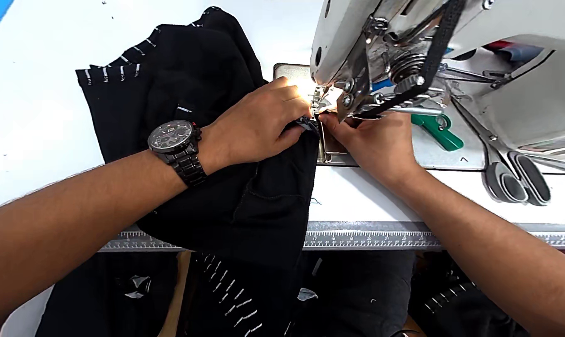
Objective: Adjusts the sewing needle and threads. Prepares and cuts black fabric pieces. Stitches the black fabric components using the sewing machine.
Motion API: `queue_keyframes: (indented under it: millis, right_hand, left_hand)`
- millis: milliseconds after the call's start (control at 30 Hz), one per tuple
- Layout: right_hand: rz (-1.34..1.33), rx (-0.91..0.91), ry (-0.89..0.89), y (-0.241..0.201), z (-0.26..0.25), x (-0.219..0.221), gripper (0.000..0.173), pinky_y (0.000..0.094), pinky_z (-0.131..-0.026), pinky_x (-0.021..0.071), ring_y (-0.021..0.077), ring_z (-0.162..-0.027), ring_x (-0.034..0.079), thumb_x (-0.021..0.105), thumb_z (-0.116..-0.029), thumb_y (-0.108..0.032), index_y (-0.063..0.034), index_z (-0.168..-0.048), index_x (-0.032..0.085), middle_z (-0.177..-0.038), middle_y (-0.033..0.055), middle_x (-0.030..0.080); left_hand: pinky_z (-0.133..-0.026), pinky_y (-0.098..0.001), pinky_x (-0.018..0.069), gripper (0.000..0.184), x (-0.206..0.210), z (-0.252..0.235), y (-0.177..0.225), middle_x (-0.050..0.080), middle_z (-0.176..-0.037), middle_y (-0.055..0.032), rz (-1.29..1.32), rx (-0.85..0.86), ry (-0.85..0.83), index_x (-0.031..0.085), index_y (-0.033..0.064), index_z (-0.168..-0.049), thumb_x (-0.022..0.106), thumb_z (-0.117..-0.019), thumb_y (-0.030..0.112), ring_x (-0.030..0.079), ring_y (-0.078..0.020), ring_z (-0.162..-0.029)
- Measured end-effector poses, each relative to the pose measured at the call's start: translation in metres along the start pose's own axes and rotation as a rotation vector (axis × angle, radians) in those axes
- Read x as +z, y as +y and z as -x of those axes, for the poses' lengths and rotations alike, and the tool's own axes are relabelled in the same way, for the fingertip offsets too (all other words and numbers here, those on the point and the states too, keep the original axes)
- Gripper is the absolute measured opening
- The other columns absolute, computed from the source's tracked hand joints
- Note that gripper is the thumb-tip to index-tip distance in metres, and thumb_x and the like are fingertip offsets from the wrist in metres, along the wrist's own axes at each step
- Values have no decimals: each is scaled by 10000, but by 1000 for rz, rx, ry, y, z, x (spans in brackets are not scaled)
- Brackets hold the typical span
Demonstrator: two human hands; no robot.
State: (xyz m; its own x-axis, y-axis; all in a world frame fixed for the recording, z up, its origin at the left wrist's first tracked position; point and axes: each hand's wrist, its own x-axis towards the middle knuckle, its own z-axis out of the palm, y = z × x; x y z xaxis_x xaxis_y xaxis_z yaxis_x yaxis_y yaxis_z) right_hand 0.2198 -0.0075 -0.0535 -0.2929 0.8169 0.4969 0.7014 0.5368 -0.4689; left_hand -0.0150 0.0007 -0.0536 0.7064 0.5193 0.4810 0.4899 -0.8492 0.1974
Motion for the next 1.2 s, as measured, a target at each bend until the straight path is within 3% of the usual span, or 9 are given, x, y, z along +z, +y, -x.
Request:
queue_keyframes:
  millis: [67,133,233,333,433,600,700,933,1200]
  right_hand:
    - [92,-56,-13,-4,6,-5,353,388,-545,383,156,-544,493,686,-951,-322,-82,-703,615,-591,20,529]
    - [149,-94,-64,-15,19,-21,296,435,-524,437,225,-564,570,663,-976,-305,-37,-857,700,-639,62,596]
    - [99,-98,-144,-40,55,-35,209,407,-720,561,220,-869,675,643,-980,-234,-90,-1077,759,-970,67,710]
    - [83,-76,-187,-59,96,-24,372,462,-877,500,267,-1127,609,630,-974,-400,-133,-1207,742,-1259,71,660]
    - [111,-38,-150,-63,110,-19,462,497,-967,462,270,-1234,578,604,-943,-497,-168,-1236,739,-1383,47,630]
    - [126,-8,-117,-63,108,-16,435,556,-1058,391,272,-1278,556,620,-902,-453,-183,-1217,750,-1369,16,643]
    - [112,-19,-98,-63,107,-15,365,561,-1064,394,266,-1265,573,603,-942,-402,-191,-1196,759,-1341,11,662]
    - [34,-26,-93,-58,106,-18,283,554,-1074,419,244,-1267,592,626,-952,-335,-193,-1142,781,-1330,1,676]
    - [47,-41,-64,-61,106,-16,264,509,-1077,420,216,-1230,615,555,-1032,-280,-193,-1120,789,-1290,-1,701]
  left_hand:
    - [-885,-413,499,229,-1,1,1,693,-996,-140,-17,14,-3,723,19,-1025,538,-987,149,633,-312,-1013]
    - [-933,-464,492,263,-7,3,3,709,-1106,-131,-32,59,-35,740,40,-1079,512,-1009,151,633,-328,-1086]
    - [-1056,-460,464,330,-16,9,2,721,-1234,-73,-27,93,-133,748,94,-1185,471,-1027,179,635,-284,-1206]
    - [-1064,-434,478,333,-15,13,9,708,-1267,-84,-2,19,-138,746,91,-1207,478,-1026,173,641,-275,-1211]
    - [-1013,-413,508,326,-9,11,19,708,-1236,-112,-52,-24,-98,731,57,-1213,472,-1036,144,657,-291,-1150]
    - [-982,-445,489,322,-13,4,21,716,-1164,-131,-98,-14,-112,737,37,-1163,468,-1030,153,657,-309,-1079]
    - [-1102,-492,397,316,-25,3,19,730,-1101,-89,7,82,-128,730,57,-1037,439,-995,174,634,-268,-1176]
    - [-1169,-527,338,308,-36,4,14,728,-1238,5,243,122,-273,693,107,-819,411,-933,154,607,-170,-1277]
    - [-1198,-604,267,381,-42,-1,11,762,-1107,2,260,136,-286,750,111,-851,377,-906,164,631,-195,-1246]
